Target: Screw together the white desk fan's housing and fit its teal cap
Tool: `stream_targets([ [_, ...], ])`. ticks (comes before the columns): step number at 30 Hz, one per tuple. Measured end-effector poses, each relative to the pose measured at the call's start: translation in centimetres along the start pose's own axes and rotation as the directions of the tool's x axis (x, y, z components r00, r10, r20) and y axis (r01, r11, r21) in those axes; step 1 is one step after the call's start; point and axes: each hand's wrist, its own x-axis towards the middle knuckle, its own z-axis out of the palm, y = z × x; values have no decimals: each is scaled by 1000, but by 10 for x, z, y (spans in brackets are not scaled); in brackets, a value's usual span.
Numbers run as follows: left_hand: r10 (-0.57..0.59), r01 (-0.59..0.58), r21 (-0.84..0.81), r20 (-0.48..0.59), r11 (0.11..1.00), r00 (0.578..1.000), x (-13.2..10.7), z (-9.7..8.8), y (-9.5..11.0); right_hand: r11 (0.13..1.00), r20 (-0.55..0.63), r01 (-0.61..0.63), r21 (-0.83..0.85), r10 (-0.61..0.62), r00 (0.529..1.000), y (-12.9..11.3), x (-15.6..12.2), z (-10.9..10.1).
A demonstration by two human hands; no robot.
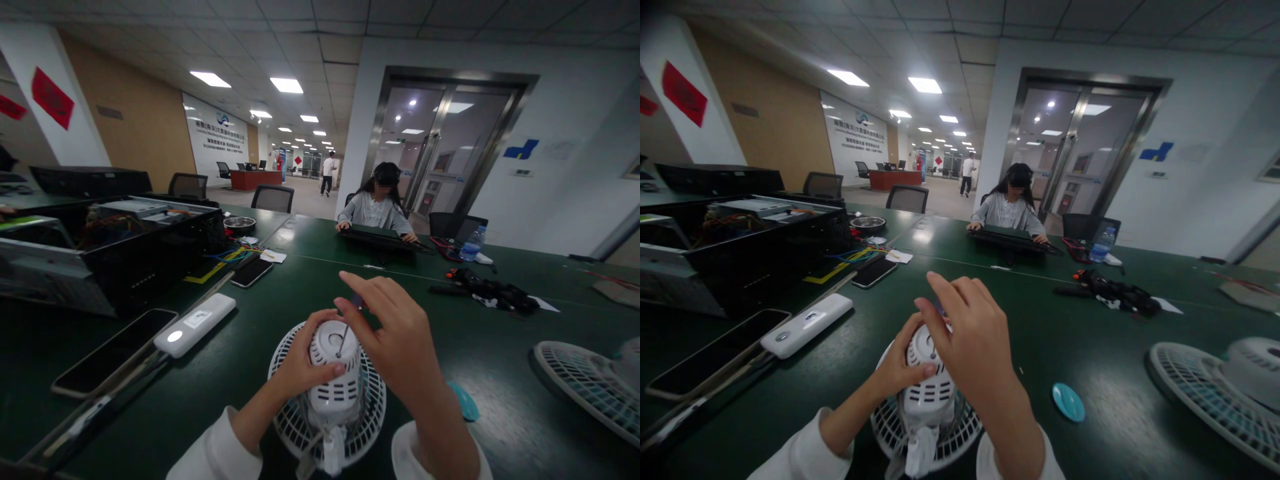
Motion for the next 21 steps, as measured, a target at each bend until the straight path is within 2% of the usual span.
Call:
stream_targets([
  [3,-3,3,-28,22,1000,1000,0,0,1,995,52,-1,100,-4,999,1,-1,-3],
  [5,-3,4,-34,22,999,1000,0,0,2,992,41,17,123,-23,999,1,-1,-3],
  [10,-3,3,-7,-11,1000,1000,0,1,2,1000,-41,13,-25,-14,999,-1,0,3],
  [16,-14,14,0,-7,1000,1000,1,1,3,994,7,24,107,-25,1000,-2,-1,1],
  [21,17,-16,25,-16,1000,1000,1,1,1,1000,-54,18,-3,-18,998,-5,-2,2],
])
